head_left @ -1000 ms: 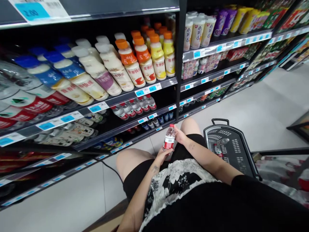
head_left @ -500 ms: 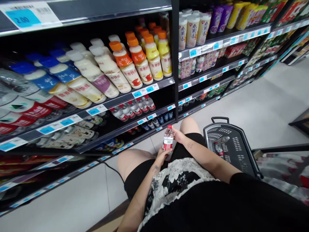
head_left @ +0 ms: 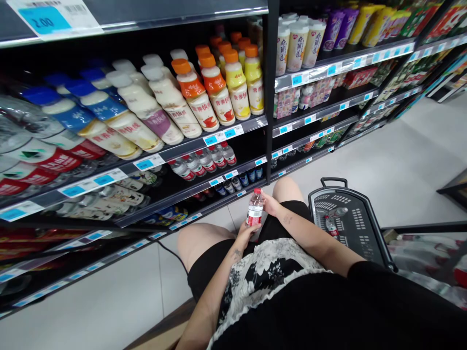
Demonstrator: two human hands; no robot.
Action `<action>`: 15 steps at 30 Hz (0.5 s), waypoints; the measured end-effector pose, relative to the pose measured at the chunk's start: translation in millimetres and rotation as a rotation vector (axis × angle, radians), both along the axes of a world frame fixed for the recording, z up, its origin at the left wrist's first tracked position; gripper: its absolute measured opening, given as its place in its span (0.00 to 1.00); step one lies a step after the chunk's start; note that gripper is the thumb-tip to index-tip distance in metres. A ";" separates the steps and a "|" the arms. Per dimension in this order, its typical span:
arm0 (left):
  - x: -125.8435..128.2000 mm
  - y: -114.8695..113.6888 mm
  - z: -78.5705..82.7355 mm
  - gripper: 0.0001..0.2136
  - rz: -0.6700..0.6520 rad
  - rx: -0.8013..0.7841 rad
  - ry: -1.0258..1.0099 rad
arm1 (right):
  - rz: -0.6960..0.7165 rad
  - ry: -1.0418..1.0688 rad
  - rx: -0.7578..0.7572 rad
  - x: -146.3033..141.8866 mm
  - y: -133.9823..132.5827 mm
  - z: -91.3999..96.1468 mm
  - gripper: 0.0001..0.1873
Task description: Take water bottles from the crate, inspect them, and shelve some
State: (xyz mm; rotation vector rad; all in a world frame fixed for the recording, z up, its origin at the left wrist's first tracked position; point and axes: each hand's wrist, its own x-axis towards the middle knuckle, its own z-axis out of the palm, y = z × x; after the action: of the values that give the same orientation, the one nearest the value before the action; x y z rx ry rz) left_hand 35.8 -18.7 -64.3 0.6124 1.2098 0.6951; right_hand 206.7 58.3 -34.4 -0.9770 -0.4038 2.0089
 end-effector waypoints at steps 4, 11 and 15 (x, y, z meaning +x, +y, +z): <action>0.4 0.7 0.2 0.28 0.043 0.034 0.009 | -0.007 0.041 0.003 0.5 0.7 2.4 0.24; 0.4 1.0 -4.1 0.30 0.074 0.018 -0.020 | -0.008 0.064 -0.007 0.4 1.0 3.6 0.25; 0.2 1.7 -3.5 0.31 0.081 0.016 -0.021 | -0.009 0.067 -0.004 0.2 1.3 3.9 0.25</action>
State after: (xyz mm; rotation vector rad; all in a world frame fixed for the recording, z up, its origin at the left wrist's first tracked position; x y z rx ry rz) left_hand 36.1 -17.1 -67.8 0.5710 1.2157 0.7782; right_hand 206.8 59.5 -30.5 -0.9095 -0.3588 2.0294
